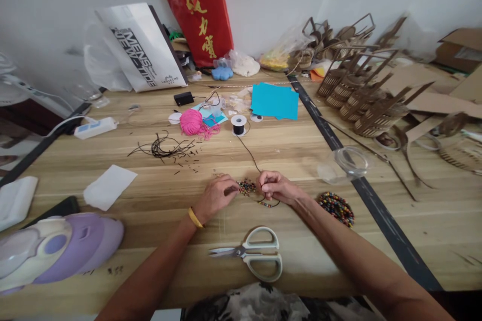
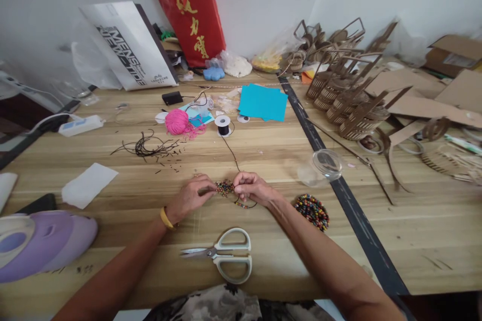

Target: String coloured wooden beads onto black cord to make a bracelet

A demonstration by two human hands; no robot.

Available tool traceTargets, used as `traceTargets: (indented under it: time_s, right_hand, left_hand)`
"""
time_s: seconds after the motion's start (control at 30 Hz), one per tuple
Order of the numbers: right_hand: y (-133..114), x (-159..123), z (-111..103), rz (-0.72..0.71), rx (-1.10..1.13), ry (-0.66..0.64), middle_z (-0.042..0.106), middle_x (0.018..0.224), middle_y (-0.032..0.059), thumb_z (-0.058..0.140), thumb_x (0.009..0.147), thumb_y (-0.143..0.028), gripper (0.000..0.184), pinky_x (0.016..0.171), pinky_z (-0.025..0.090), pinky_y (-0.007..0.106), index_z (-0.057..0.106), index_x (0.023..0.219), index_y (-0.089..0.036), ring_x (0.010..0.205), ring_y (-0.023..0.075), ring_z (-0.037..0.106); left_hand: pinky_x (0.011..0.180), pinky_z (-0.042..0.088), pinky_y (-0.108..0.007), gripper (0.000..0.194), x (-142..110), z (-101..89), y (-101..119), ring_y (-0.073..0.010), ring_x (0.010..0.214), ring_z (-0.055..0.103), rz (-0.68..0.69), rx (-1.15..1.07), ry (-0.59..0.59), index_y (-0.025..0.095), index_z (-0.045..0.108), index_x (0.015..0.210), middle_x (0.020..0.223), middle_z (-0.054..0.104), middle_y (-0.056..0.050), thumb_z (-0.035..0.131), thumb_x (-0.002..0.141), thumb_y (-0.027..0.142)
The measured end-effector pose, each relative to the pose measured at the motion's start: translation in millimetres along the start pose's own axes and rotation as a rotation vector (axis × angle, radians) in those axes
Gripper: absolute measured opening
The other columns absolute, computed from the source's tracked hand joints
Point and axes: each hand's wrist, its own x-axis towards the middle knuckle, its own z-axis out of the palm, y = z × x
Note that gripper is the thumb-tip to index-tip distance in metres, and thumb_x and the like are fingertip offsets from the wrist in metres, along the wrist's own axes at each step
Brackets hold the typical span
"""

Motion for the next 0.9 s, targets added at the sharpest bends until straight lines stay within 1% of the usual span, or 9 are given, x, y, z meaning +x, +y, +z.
traceTargets:
  time_s: [0.07, 0.13, 0.33, 0.5, 0.73, 0.9]
  right_hand:
    - [0, 0, 1, -0.003, 0.003, 0.007, 0.061, 0.056, -0.0035, 0.084, 0.060, -0.023, 0.027, 0.038, 0.043, 0.012, 0.062, 0.071, -0.012, 0.039, 0.0039, 0.053]
    - [0, 0, 2, -0.004, 0.001, 0.012, 0.061, 0.055, -0.0036, 0.084, 0.060, -0.023, 0.026, 0.038, 0.043, 0.012, 0.062, 0.070, -0.012, 0.040, 0.0040, 0.053]
    - [-2, 0, 4, 0.017, -0.009, 0.014, 0.062, 0.054, -0.0034, 0.084, 0.060, -0.023, 0.026, 0.039, 0.043, 0.012, 0.062, 0.070, -0.013, 0.041, 0.0044, 0.053]
    - [-3, 0, 4, 0.011, -0.024, -0.002, 0.061, 0.053, -0.0030, 0.083, 0.062, -0.023, 0.024, 0.039, 0.043, 0.012, 0.062, 0.070, -0.012, 0.041, 0.0049, 0.054]
    - [-3, -1, 5, 0.024, -0.010, 0.009, 0.061, 0.053, -0.0031, 0.083, 0.062, -0.023, 0.024, 0.038, 0.043, 0.012, 0.062, 0.070, -0.012, 0.041, 0.0049, 0.053]
    - [-2, 0, 5, 0.046, -0.016, 0.024, 0.061, 0.052, -0.0034, 0.083, 0.060, -0.024, 0.025, 0.038, 0.043, 0.013, 0.063, 0.070, -0.012, 0.040, 0.0052, 0.053]
  left_hand:
    - [0.076, 0.045, -0.030, 0.007, 0, 2.7, 4, -0.0163, 0.079, 0.058, 0.068, 0.028, 0.010, 0.016, 0.069, 0.082, 0.082, 0.065, -0.005, 0.061, 0.082, 0.015]
    - [0.080, 0.045, -0.031, 0.010, -1, 5.9, 8, -0.0165, 0.080, 0.057, 0.119, 0.071, -0.008, 0.017, 0.069, 0.083, 0.082, 0.064, -0.005, 0.060, 0.084, 0.018]
    - [0.086, 0.044, -0.035, 0.012, -1, 16.1, 14, -0.0178, 0.083, 0.055, 0.212, 0.246, -0.060, 0.017, 0.068, 0.084, 0.083, 0.062, -0.005, 0.057, 0.086, 0.020]
    - [0.088, 0.045, -0.036, 0.010, -1, 18.3, 13, -0.0179, 0.083, 0.056, 0.222, 0.297, -0.052, 0.017, 0.067, 0.085, 0.084, 0.062, -0.005, 0.057, 0.086, 0.021]
    - [0.087, 0.045, -0.035, 0.010, -1, 17.2, 14, -0.0177, 0.082, 0.056, 0.230, 0.326, -0.025, 0.016, 0.065, 0.082, 0.081, 0.062, -0.004, 0.058, 0.086, 0.021]
    - [0.088, 0.045, -0.037, 0.013, -1, 15.8, 13, -0.0182, 0.082, 0.056, 0.216, 0.343, -0.055, 0.016, 0.066, 0.084, 0.081, 0.062, -0.005, 0.055, 0.087, 0.021]
